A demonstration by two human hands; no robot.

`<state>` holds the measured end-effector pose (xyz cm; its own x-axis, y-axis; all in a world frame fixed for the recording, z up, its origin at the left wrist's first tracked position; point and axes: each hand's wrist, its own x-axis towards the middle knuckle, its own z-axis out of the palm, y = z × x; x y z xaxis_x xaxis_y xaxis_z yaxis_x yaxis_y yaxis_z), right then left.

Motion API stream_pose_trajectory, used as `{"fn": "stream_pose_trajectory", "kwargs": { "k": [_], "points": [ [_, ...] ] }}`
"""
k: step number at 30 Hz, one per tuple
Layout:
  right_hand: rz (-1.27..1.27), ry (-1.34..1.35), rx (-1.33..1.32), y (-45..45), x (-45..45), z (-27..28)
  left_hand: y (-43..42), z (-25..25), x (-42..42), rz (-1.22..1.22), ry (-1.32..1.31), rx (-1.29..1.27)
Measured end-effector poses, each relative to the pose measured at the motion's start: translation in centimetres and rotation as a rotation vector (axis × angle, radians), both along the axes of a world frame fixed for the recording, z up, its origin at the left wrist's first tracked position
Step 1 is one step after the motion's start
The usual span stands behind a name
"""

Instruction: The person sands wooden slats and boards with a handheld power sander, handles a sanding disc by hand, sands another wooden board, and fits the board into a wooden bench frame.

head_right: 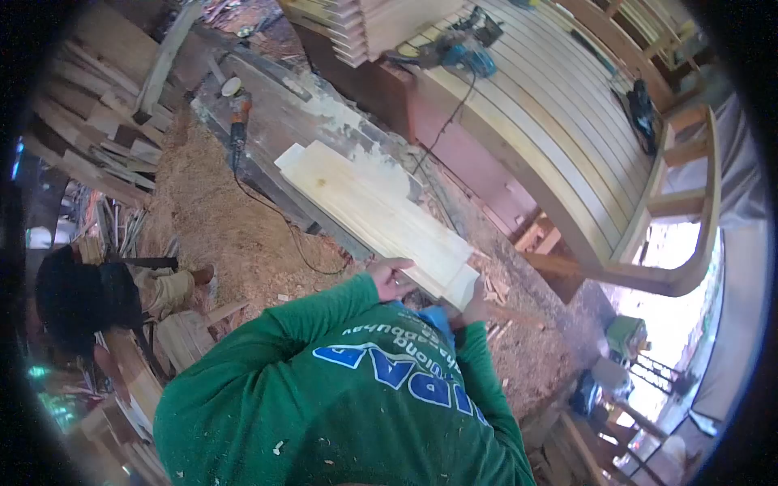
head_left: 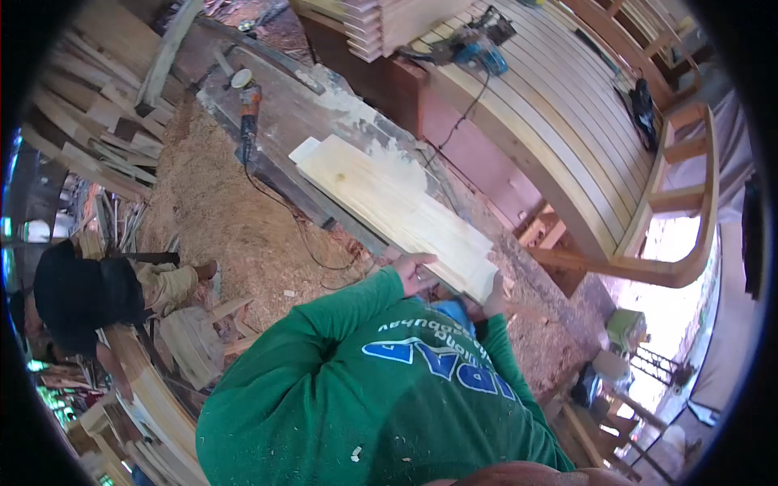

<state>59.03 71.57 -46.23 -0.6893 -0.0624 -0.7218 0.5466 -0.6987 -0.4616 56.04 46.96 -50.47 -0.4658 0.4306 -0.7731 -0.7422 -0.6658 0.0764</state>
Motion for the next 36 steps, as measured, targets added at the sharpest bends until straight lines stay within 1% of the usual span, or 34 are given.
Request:
{"fn": "stream_pose_trajectory", "kwargs": {
  "k": [1,2,3,5,6,7,9,10,11,13,14,15,17,18,21,22,24,25,26,28,30,33,35,36],
  "points": [
    [0.069,0.019,0.102,2.2,0.7,-0.7,1.0,-0.1,1.2,-0.077,-0.034,-0.013],
    [0.140,0.035,0.202,4.5,1.4,-0.9,0.3,1.3,0.9,-0.162,-0.038,0.054],
    [0.215,0.053,0.303,6.4,2.1,-0.9,-0.7,0.6,0.7,-0.128,-0.074,0.055],
    [0.242,0.076,0.506,9.5,4.6,-1.3,-3.1,-2.0,0.1,-0.077,-0.127,0.048],
    [0.229,0.102,0.604,10.4,5.2,-1.4,-5.2,-3.7,-0.4,-0.015,-0.065,-0.017],
    [0.213,0.083,0.595,10.7,5.9,-1.2,-7.4,-4.7,-1.0,0.034,0.005,-0.085],
    [0.155,0.042,0.556,10.6,8.0,-0.5,-10.0,-3.3,-3.3,0.130,0.100,-0.313],
    [0.250,0.008,0.609,10.9,8.3,0.6,-11.0,-3.8,-4.4,0.130,0.102,-0.316],
    [0.258,0.038,0.677,10.6,8.4,1.0,-11.3,-4.4,-5.5,0.131,0.104,-0.316],
    [0.285,0.087,0.826,10.0,8.4,1.5,-10.2,-3.0,-6.4,0.061,0.121,-0.383],
    [0.352,0.060,0.923,10.6,8.7,0.0,-10.1,-3.9,-6.1,0.084,0.168,-0.373],
    [0.290,0.126,0.946,11.1,8.5,0.1,-9.5,-4.7,-6.4,0.116,0.217,-0.359],
    [0.186,0.244,0.992,12.4,8.1,0.8,-7.1,-2.8,-6.9,0.095,0.186,-0.417],
    [0.146,0.228,0.862,13.9,8.3,1.1,-5.6,-1.3,-6.9,0.091,0.158,-0.457],
    [0.142,0.081,0.830,19.5,9.6,3.1,0.7,0.9,-7.8,0.051,0.247,-0.453],
    [0.070,0.107,0.732,21.4,10.4,2.1,3.0,1.7,-8.5,-0.002,0.266,-0.438],
    [0.002,0.108,0.759,24.8,12.4,1.7,8.8,3.6,-10.5,-0.093,0.291,-0.405],
    [-0.025,0.109,0.778,26.6,13.3,1.6,11.4,3.6,-11.5,-0.137,0.347,-0.371],
    [-0.040,0.110,0.729,28.3,14.3,1.3,14.1,3.4,-12.6,-0.177,0.404,-0.331],
    [-0.136,0.131,0.627,30.9,15.7,2.5,19.9,4.8,-14.4,-0.228,0.440,-0.295],
    [-0.184,0.119,0.516,33.0,17.4,3.7,25.6,7.1,-15.9,-0.261,0.491,-0.330],
    [-0.199,0.089,0.363,35.7,19.1,4.8,32.2,4.6,-19.3,-0.261,0.559,-0.348],
    [-0.216,0.089,0.289,36.4,19.8,4.8,36.5,3.8,-21.6,-0.313,0.578,-0.350],
    [-0.242,0.067,0.303,36.3,20.1,4.5,38.7,3.9,-22.7,-0.347,0.587,-0.354]
  ]
}}
